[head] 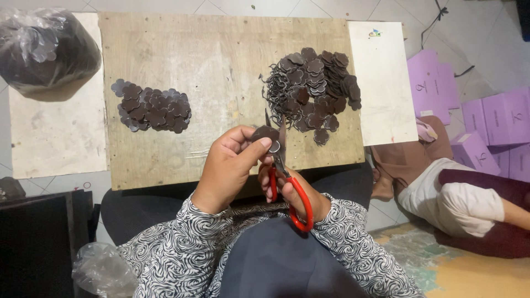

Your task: The person uses red-handled scissors to trim the edges of small dark brown flower-shaped pieces. They pick up each piece, cut along the outline, and place the finished piece onto a growing pile on the table.

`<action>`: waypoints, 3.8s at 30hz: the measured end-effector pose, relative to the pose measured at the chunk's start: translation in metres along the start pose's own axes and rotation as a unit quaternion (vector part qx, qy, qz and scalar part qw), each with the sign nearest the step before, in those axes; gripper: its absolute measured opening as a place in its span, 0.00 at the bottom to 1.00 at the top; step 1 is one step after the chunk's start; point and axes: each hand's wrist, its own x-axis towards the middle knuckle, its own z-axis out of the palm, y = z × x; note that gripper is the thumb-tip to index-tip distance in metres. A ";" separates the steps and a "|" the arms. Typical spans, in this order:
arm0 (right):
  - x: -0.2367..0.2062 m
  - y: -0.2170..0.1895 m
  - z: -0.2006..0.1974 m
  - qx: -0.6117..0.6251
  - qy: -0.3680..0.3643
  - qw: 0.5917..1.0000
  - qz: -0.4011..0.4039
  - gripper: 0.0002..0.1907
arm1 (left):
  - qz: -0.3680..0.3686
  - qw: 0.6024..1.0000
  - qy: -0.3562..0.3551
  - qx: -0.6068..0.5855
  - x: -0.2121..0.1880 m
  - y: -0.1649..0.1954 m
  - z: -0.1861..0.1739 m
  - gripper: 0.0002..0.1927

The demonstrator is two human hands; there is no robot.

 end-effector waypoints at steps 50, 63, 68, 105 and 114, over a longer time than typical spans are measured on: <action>0.010 -0.013 0.010 0.038 0.118 0.992 -0.025 0.29 | 0.061 0.997 0.029 0.046 0.011 0.013 0.016 0.05; 0.000 -0.031 0.004 0.057 0.103 0.993 -0.005 0.27 | 0.062 0.997 0.038 0.020 0.011 0.017 0.024 0.05; -0.004 -0.031 -0.001 0.070 0.093 0.993 -0.007 0.26 | 0.079 0.996 0.037 0.027 0.013 0.016 0.025 0.05; -0.017 -0.037 -0.006 0.017 0.134 0.989 0.067 0.22 | 0.036 0.994 0.078 0.063 0.011 0.021 0.033 0.06; -0.022 -0.032 -0.007 -0.010 0.135 0.989 0.061 0.22 | 0.027 0.994 0.084 0.062 0.009 0.018 0.035 0.06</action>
